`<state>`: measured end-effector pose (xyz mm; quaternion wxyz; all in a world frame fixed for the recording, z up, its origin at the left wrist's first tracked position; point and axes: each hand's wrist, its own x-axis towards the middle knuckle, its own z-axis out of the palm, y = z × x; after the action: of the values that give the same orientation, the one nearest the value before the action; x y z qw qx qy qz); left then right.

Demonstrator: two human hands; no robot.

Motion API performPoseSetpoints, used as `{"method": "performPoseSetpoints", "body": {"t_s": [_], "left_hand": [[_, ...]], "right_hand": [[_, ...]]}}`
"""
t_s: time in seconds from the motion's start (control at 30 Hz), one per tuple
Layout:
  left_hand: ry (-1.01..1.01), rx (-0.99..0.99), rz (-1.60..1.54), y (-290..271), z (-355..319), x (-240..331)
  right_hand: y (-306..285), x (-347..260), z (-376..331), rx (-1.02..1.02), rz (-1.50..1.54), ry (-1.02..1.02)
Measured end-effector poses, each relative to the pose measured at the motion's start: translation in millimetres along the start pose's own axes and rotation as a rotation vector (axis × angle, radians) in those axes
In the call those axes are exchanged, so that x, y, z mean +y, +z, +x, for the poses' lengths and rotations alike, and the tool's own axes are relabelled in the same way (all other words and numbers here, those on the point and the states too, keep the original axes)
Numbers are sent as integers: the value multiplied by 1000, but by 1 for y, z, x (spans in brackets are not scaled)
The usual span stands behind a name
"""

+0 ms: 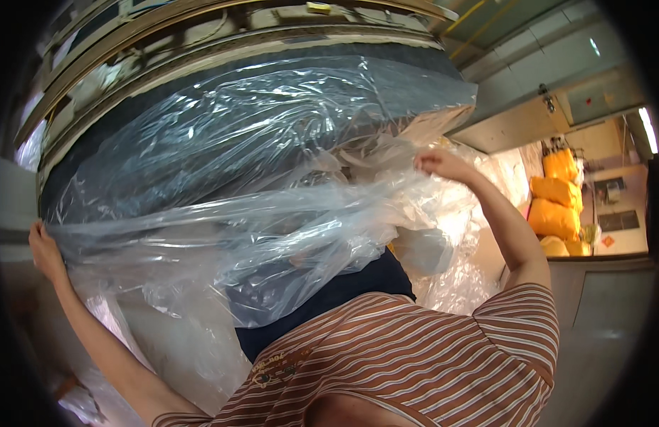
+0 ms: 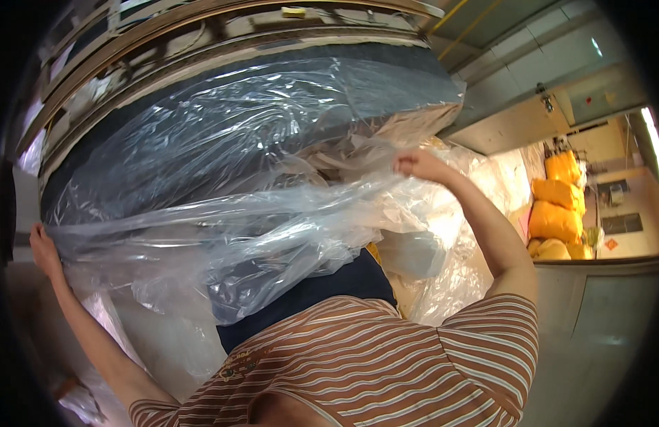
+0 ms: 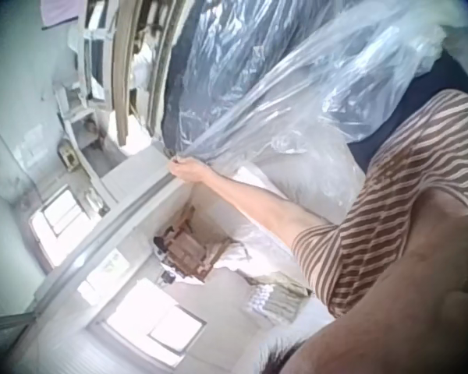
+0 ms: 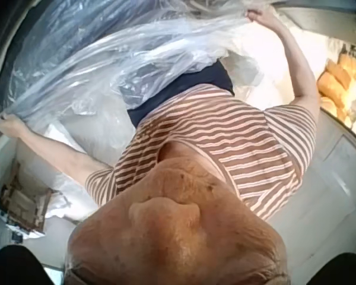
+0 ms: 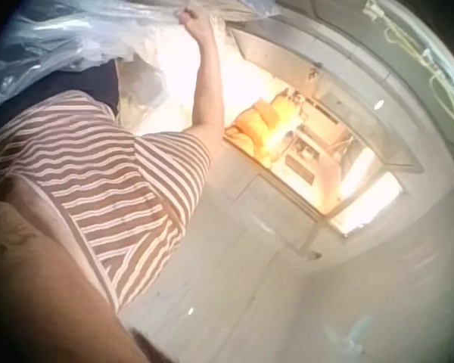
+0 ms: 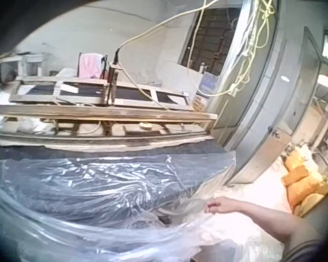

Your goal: The person wraps a large, curved, dark-colored object, likely a piece of furniture, with a clear plastic sheet. They repeatedly pull, smooth, and tuck the plastic around the object's surface to ensure it is fully covered.

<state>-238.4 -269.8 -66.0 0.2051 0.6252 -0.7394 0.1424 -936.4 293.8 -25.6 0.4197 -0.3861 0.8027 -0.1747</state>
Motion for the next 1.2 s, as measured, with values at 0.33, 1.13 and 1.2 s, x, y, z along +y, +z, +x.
{"method": "performPoseSetpoints", "body": {"t_s": [0.33,1.13,1.2], "left_hand": [[-104,-14,-164,46,15,-78],[-628,3,-1173,-149,-61,-115],[-446,93,-1432,-151,-20,-106]], "right_hand": [[-73,-81,83,541,531,-311],[-97,-109,133,928,128,-629],[-153,-121,126,1139,172,-751]]}}
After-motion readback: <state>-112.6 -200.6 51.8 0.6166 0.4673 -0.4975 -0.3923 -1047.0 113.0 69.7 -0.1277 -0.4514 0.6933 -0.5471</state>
